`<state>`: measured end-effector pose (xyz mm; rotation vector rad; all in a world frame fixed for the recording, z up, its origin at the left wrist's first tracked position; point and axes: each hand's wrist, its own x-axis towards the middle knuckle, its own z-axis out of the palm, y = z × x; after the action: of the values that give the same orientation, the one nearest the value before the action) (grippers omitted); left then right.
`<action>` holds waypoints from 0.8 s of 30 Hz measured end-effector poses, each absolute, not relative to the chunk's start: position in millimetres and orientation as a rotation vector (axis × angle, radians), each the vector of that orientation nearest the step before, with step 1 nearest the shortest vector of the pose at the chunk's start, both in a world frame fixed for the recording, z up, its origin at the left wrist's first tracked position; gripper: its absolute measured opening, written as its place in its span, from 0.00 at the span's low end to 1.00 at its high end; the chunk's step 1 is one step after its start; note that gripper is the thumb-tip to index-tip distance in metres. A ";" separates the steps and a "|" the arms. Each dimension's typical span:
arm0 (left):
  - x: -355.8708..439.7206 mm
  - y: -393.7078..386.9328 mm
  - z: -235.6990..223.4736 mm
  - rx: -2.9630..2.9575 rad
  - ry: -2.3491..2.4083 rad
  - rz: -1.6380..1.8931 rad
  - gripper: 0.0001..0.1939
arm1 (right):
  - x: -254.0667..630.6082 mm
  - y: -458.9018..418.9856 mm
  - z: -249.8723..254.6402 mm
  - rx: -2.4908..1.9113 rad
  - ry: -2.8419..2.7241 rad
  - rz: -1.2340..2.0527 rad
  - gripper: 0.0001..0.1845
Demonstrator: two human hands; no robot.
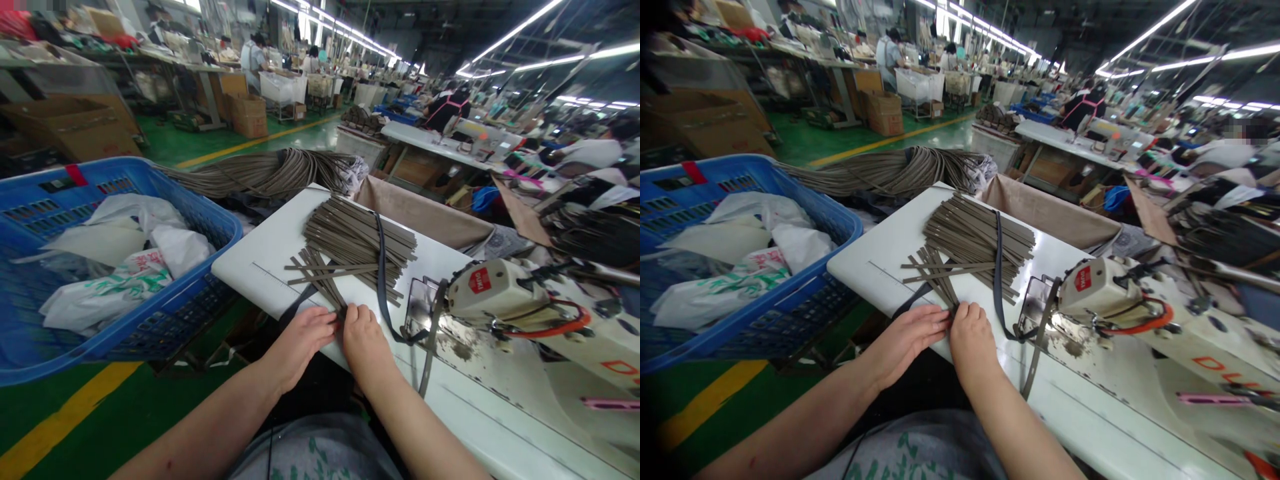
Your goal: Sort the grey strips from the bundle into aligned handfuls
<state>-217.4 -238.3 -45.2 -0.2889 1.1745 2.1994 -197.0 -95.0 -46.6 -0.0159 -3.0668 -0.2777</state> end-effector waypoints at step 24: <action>-234.5 -209.0 -49.2 -0.704 0.762 2.443 0.04 | -285.2 -17.7 -27.8 0.399 -2.944 -0.079 0.18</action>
<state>-234.5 -209.0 -49.2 -0.7045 0.7618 2.4425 -285.2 -17.7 -27.8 0.3989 -2.9444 -0.0790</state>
